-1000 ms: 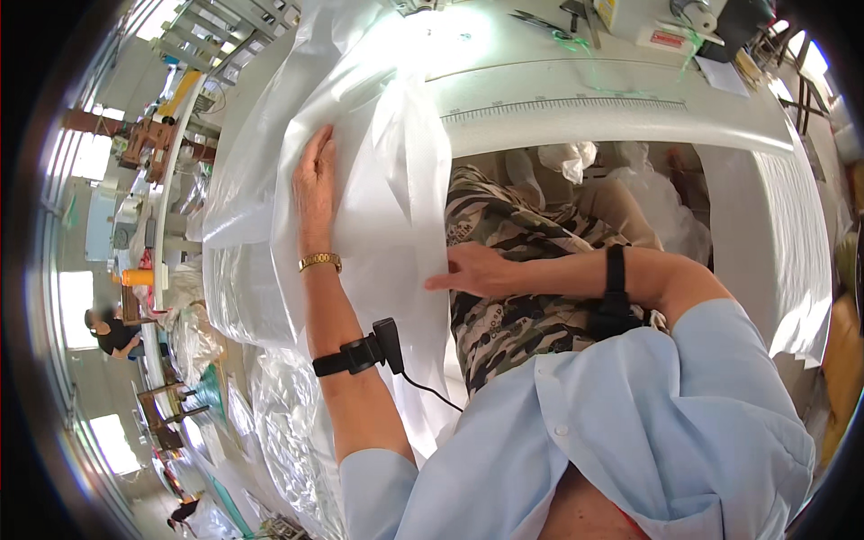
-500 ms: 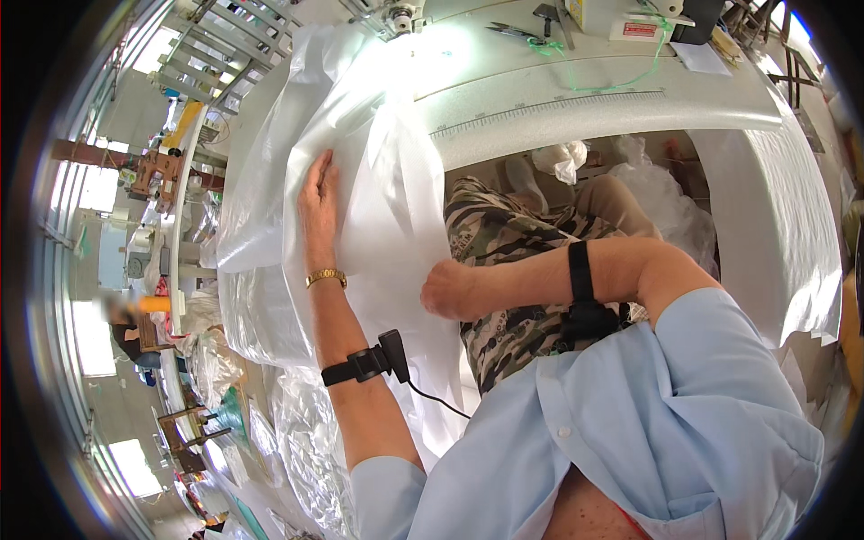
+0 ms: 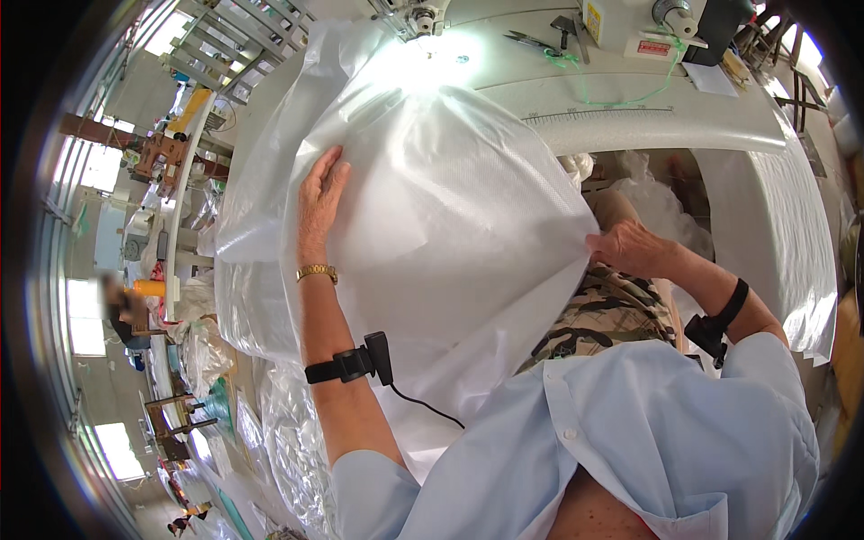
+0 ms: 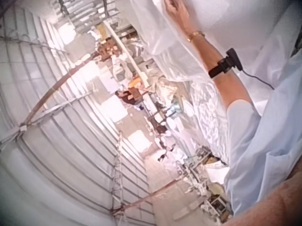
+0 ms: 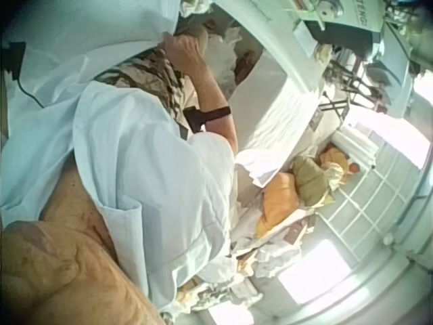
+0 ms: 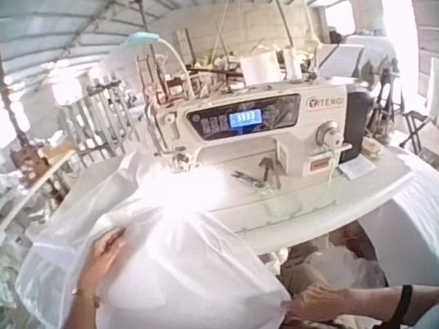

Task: The recorder uses an industrial sewing machine to stitch together large white plastic or synthetic fabric sheets in a factory setting.

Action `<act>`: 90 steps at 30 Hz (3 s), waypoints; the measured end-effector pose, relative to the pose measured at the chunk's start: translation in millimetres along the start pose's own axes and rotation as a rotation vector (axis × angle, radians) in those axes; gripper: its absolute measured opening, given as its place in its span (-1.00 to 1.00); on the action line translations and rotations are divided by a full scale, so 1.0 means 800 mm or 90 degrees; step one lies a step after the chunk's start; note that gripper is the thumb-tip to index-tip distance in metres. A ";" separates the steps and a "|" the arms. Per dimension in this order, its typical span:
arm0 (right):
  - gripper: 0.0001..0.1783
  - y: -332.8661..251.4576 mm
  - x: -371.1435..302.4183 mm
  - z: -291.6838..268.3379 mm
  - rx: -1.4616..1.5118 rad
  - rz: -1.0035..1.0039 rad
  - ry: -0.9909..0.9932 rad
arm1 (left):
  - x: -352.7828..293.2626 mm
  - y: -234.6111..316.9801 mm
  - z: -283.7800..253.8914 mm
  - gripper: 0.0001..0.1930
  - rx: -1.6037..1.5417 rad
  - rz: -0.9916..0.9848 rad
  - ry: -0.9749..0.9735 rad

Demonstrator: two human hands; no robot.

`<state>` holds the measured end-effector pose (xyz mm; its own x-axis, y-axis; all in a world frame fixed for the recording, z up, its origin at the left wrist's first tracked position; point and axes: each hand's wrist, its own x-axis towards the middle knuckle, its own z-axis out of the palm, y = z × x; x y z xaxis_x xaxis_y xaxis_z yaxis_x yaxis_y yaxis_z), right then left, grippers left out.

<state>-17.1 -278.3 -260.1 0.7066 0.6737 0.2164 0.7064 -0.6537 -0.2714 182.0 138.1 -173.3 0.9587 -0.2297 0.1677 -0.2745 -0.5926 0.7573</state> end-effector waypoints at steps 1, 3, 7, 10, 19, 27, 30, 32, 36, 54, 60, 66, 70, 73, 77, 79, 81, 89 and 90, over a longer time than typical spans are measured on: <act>-0.82 -0.002 -0.006 0.007 0.045 0.093 -0.060 | -0.003 -0.003 -0.003 -0.41 -0.011 -0.005 -0.003; -0.83 -0.009 -0.001 0.004 0.093 0.183 -0.117 | -0.009 -0.005 -0.008 -0.41 -0.005 -0.009 -0.004; -0.80 -0.046 0.110 -0.045 0.275 0.059 -0.147 | -0.020 0.007 -0.006 -0.34 0.031 0.040 0.004; -0.65 -0.017 0.179 -0.015 0.497 0.197 0.131 | -0.050 0.052 0.018 -0.16 0.113 0.198 -0.038; -0.42 -0.034 0.322 -0.013 1.057 0.515 0.492 | -0.183 0.073 0.092 -0.36 0.828 0.255 0.059; -0.84 -0.063 0.311 0.036 1.288 0.261 0.135 | -0.122 0.121 0.020 -0.86 0.223 0.231 0.386; -0.83 -0.092 0.276 0.032 1.257 0.227 0.000 | -0.108 0.147 0.015 -0.71 0.202 0.199 0.376; -0.79 -0.120 0.244 0.021 1.153 0.124 -0.048 | -0.114 0.159 0.019 -0.47 0.461 0.262 0.293; -0.77 -0.134 0.185 0.012 1.046 -0.133 -0.111 | -0.139 0.154 0.037 -0.43 0.587 0.320 0.253; -0.70 -0.159 0.100 -0.001 0.748 0.215 0.092 | -0.215 0.129 0.132 -0.93 0.200 0.128 0.115; -0.79 -0.162 0.114 -0.015 0.500 0.050 0.167 | -0.205 0.114 0.124 -0.93 0.098 0.205 0.035; -0.79 -0.161 0.111 0.009 0.358 -0.033 0.105 | -0.212 0.100 0.135 -0.90 -0.170 -0.044 -0.051; -0.84 -0.164 0.115 0.008 0.225 -0.108 0.089 | -0.214 0.117 0.140 -0.88 -0.230 -0.039 0.018; -0.88 -0.163 0.117 0.008 0.153 -0.134 0.052 | -0.217 0.106 0.131 -0.84 -0.187 -0.025 -0.020; -0.86 -0.160 0.113 -0.015 0.120 -0.175 0.029 | -0.216 0.101 0.141 -0.80 -0.224 -0.055 -0.064; -0.79 -0.159 0.104 -0.044 0.136 -0.237 0.176 | -0.217 0.106 0.146 -0.81 -0.400 -0.103 0.016; -0.76 -0.145 0.090 -0.087 0.132 -0.215 0.133 | -0.217 0.108 0.143 -0.81 -0.423 -0.120 0.027; -0.84 -0.100 0.070 -0.052 -0.019 -0.083 -0.086 | -0.216 0.122 0.131 -0.78 -0.428 -0.177 0.029; -0.84 -0.105 0.074 -0.054 -0.018 -0.083 -0.086 | -0.217 0.123 0.130 -0.78 -0.384 -0.158 0.038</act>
<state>-32.4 -198.3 -184.4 0.5986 0.7922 0.1190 0.7935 -0.5661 -0.2231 -19.0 39.6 -193.5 0.9954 -0.0890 -0.0362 0.0290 -0.0813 0.9963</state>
